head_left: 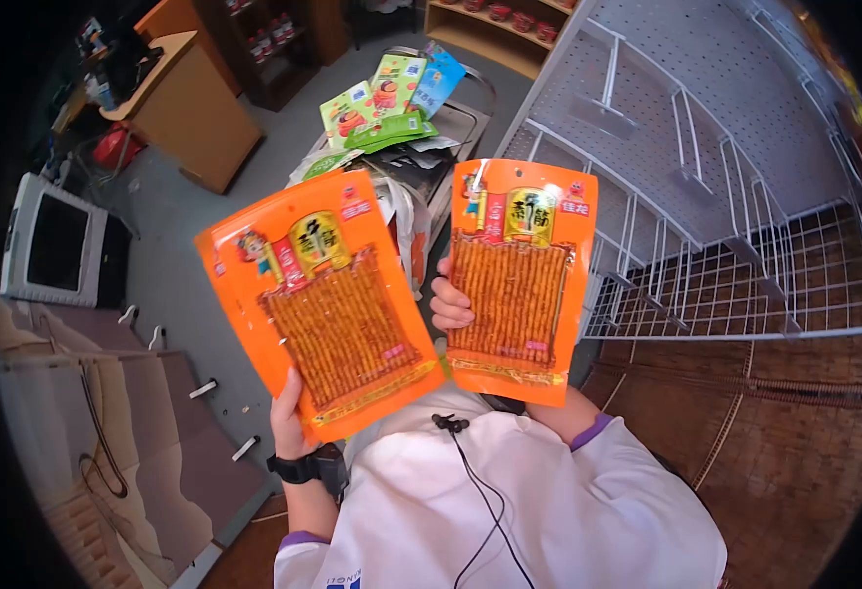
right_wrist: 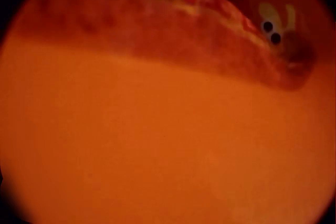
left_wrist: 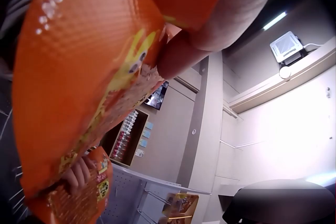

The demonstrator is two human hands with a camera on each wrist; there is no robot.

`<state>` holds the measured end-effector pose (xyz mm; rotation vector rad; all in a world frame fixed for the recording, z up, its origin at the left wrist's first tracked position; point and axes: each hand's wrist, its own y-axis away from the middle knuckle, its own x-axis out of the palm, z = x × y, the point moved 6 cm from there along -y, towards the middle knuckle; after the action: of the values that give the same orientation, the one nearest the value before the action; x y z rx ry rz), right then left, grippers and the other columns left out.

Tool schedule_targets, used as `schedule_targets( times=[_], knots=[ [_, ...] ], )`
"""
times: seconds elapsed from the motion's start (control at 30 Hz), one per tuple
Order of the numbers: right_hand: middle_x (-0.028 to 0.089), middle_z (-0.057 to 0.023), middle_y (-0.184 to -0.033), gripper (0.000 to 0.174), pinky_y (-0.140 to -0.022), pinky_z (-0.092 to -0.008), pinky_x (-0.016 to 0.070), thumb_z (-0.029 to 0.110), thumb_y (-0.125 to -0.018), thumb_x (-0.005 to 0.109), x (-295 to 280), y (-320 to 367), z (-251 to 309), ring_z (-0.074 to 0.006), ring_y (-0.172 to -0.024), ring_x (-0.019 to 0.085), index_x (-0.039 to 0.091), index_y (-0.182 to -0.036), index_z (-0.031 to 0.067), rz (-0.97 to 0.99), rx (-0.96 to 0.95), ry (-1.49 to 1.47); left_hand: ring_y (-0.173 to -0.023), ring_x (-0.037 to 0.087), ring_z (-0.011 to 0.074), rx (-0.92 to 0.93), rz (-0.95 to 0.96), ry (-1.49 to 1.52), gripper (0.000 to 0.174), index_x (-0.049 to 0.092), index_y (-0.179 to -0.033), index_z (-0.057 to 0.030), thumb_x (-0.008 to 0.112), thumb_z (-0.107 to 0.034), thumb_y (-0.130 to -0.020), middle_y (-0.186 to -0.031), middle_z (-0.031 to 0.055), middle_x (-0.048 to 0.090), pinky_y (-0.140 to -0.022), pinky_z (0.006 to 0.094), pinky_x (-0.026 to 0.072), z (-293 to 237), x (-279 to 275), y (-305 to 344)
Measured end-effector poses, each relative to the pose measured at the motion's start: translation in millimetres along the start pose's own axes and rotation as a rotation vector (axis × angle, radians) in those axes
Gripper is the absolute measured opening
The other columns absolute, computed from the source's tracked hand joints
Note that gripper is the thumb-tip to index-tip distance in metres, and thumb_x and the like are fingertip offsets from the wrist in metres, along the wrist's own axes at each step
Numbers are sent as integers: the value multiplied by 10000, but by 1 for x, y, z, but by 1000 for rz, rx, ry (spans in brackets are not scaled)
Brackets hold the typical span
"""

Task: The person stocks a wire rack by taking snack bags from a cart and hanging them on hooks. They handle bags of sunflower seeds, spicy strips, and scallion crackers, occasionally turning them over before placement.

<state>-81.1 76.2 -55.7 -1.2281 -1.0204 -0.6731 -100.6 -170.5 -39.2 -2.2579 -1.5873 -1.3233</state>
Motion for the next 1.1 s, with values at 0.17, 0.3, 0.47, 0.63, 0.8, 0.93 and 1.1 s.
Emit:
schedule_targets(
  times=[0.17, 0.3, 0.47, 0.63, 0.8, 0.93, 1.1],
  knots=[
    [420, -41, -725, 515, -605, -248, 352, 417, -927, 394, 24, -10, -3, -129, -607, 407, 446, -1231, 5, 33, 7, -61, -1113, 546, 252, -26, -45, -18, 402, 372, -1327, -7, 414, -195, -974, -1279, 125, 502, -933, 404, 464, 2, -11, -4],
    [427, -61, -735, 575, -596, -253, 351, 469, -902, 418, 33, -6, -7, -148, -613, 420, 441, -1228, -4, -177, -45, 69, -1125, 536, 251, -79, -36, -64, 404, 371, -1325, -10, 416, -207, -975, -1294, 125, 486, -943, 404, 456, -4, -25, -7],
    [445, -79, -767, 594, -603, -270, 372, 478, -892, 427, 33, -1, -13, -166, -622, 447, 444, -1228, -12, -106, -71, 187, -1131, 532, 261, -59, 19, -63, 412, 365, -1326, -7, 418, -215, -975, -1299, 134, 479, -949, 409, 451, -9, -20, -14],
    [500, -142, -904, 576, -632, -351, 407, 460, -906, 397, 28, 7, -17, -234, -698, 502, 422, -1276, 19, -4, -160, 129, -1136, 528, 273, -68, 106, -84, 432, 351, -1328, 7, 424, -228, -973, -1299, 148, 478, -959, 414, 446, -7, -17, -21],
    [519, -162, -953, 577, -739, -409, 445, 428, -916, 415, 19, 2, -14, -281, -786, 545, 385, -1313, 11, 168, -147, 143, -1140, 527, 267, -99, 98, -103, 428, 356, -1328, 6, 422, -224, -974, -1294, 149, 484, -967, 408, 440, -11, -25, -26],
    [519, -156, -917, 558, -766, -393, 453, 397, -925, 414, 27, 4, -15, -288, -803, 543, 376, -1320, 4, 133, -177, 166, -1193, 485, 260, -122, 146, -145, 423, 383, -1330, -19, 390, -260, -983, -1336, 129, 462, -1013, 416, 395, -13, -37, -34],
    [472, -117, -849, 626, -693, -342, 400, 464, -897, 414, 24, 8, -18, -240, -734, 496, 361, -1321, 7, 64, -194, 227, -1164, 510, 261, -132, 117, -112, 423, 376, -1321, 7, 424, -230, -974, -1307, 143, 479, -986, 407, 423, -14, -31, -33]
  ],
)
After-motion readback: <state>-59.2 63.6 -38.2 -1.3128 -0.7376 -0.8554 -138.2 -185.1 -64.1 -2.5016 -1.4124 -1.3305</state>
